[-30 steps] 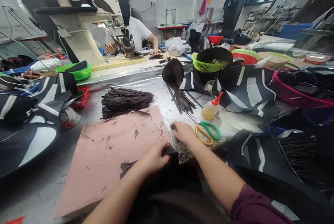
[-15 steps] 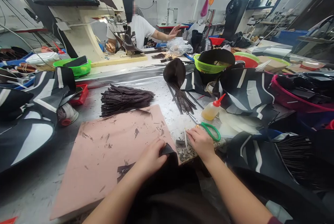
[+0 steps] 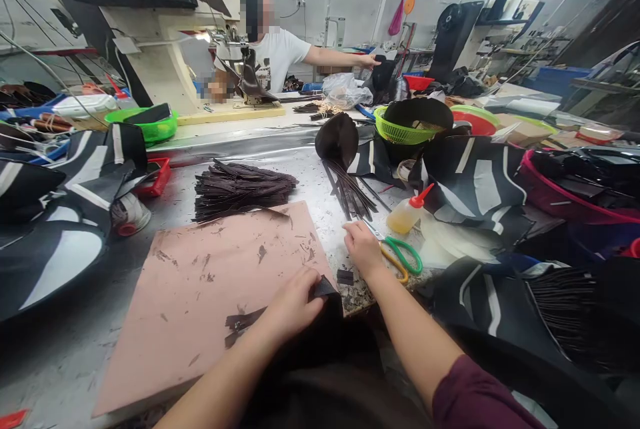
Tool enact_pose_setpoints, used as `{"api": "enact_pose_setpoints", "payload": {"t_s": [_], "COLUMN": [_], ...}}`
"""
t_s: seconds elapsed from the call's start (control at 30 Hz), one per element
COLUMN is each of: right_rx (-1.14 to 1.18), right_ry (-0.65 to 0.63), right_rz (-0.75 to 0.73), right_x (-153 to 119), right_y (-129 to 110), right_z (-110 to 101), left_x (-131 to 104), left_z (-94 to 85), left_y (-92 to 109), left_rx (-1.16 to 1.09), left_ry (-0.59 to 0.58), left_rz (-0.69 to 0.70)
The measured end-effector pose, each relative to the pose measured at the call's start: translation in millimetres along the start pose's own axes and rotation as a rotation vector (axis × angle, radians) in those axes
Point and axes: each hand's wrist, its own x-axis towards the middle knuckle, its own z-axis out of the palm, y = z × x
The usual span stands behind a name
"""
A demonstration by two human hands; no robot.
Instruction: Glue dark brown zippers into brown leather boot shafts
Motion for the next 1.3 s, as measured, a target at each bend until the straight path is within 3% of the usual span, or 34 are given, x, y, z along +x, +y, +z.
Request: {"api": "enact_pose_setpoints", "payload": {"t_s": [0.23, 0.4, 0.5, 0.63, 0.73, 0.83, 0.97, 1.07, 1.2, 1.3], "right_rx": [0.106, 0.168, 0.195, 0.208, 0.083, -0.130, -0.291, -0.295, 0.014, 0.534], "right_ry": [-0.016, 0.016, 0.003, -0.093, -0.186, -0.228, -0.344, -0.354, -0.272, -0.454], "right_rz": [0.005, 0.086, 0.079, -0.044, -0.244, -0.355, -0.437, -0.349, -0.162, -0.023], "right_x": [54.4, 60.8, 42.6, -15.1, -66.2, -99.0, -98.0, -76.7, -54.2, -52.3], "right_y": [-25.4, -28.3, -19.4, -12.4, -10.2, -4.9, 6.2, 10.0, -6.2, -34.0], "right_z": [19.5, 16.2, 2.2, -14.1, -19.0, -22.0, -24.1, -26.2, -37.7, -47.5], "left_x": [-3.0, -5.0, -3.8, -1.8, -1.8, -3.0, -4.8, -5.7, -7.3, -9.8], "left_z": [0.3, -1.7, -3.1, -3.9, -3.3, -2.5, -2.9, -4.3, -6.0, -5.6], "left_y": [-0.8, -3.1, -5.2, -8.4, -9.8, -9.5, -8.1, -9.1, -11.8, -11.4], "left_rx": [0.004, -0.017, -0.040, -0.066, -0.094, -0.114, -0.095, -0.111, -0.205, -0.253], "left_ry": [0.005, -0.006, -0.010, -0.012, -0.018, -0.016, -0.001, 0.020, 0.073, 0.096], "left_rz": [0.009, 0.022, 0.021, 0.007, 0.006, 0.006, 0.002, -0.002, -0.022, -0.051]}}
